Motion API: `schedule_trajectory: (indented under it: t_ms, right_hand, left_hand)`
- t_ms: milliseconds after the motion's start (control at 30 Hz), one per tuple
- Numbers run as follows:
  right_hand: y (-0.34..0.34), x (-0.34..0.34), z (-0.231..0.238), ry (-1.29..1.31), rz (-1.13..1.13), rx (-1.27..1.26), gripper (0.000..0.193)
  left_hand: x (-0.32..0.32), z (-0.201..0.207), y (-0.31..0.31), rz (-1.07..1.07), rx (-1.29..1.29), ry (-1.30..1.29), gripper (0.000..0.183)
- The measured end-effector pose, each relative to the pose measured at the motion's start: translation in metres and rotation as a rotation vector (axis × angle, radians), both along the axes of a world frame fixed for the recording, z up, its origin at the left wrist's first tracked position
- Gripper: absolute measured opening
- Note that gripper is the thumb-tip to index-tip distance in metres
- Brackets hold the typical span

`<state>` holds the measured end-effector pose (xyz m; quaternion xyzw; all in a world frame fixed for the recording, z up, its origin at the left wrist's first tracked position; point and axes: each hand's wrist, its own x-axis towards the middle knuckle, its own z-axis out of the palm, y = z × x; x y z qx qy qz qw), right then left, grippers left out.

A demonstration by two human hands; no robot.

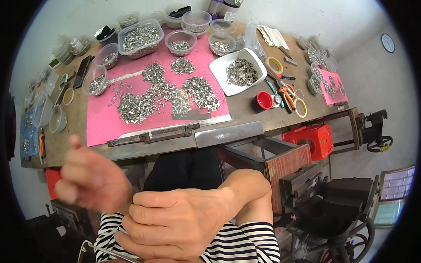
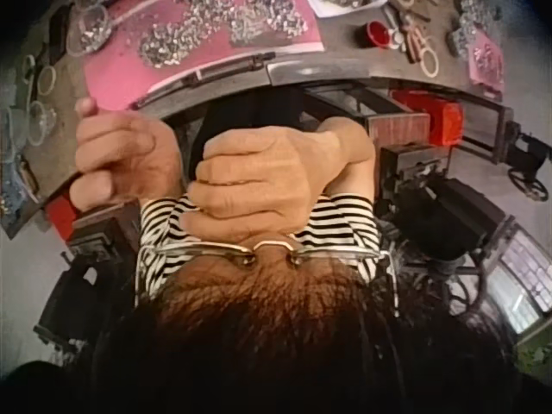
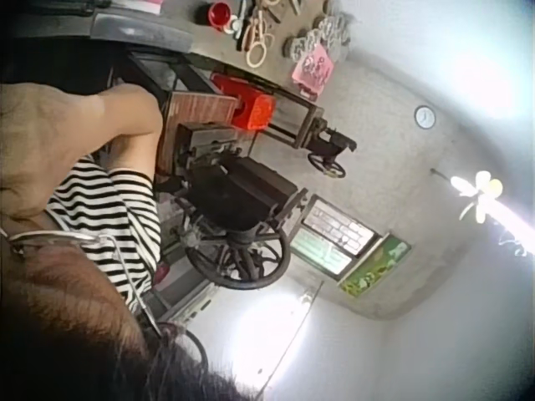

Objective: The person aligns small metal pieces into a metal strip holder by hand, inserts the holder into a press machine, and rotates the handwheel to press the pieces before continuing to load more pieces.

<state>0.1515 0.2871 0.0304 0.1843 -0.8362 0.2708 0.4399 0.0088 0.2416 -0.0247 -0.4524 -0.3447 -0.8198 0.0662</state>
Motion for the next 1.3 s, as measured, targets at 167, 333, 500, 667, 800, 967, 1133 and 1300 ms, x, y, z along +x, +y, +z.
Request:
schedule_trajectory:
  t_ms: [167,333,500,667,800,967,1133,1300]
  right_hand:
    - [0.03,0.01,0.033,-0.056,0.15,0.061,0.022]
    - [-0.015,0.014,0.011,0.089,-0.306,-0.057,0.014]
    - [0.022,0.033,0.048,-0.164,-0.018,0.337,0.012]
    - [0.039,0.033,-0.016,-0.156,-0.298,0.148,0.032]
    - [0.143,0.041,-0.089,-0.352,-0.741,-0.115,0.013]
    - [0.217,0.051,-0.162,-0.448,-1.046,-0.472,0.013]
    - [0.245,0.048,-0.21,-0.519,-1.08,-0.396,0.016]
    - [0.242,0.032,-0.217,-0.565,-1.08,-0.321,0.016]
  left_hand:
    - [-0.015,0.044,-0.002,0.08,0.351,0.097,0.01]
    - [-0.016,0.057,0.009,-0.14,0.574,0.138,0.003]
    - [-0.005,0.072,0.03,-0.432,0.879,0.195,0.011]
    - [-0.022,0.063,0.015,-0.51,0.851,0.319,0.019]
    - [-0.024,0.059,-0.004,-0.299,0.55,0.348,0.016]
    - [-0.006,0.055,-0.004,0.048,0.459,0.161,0.019]
    - [-0.018,-0.006,0.007,-0.091,0.0,0.233,0.044]
    - [-0.023,-0.106,0.023,-0.086,-0.392,0.296,0.03]
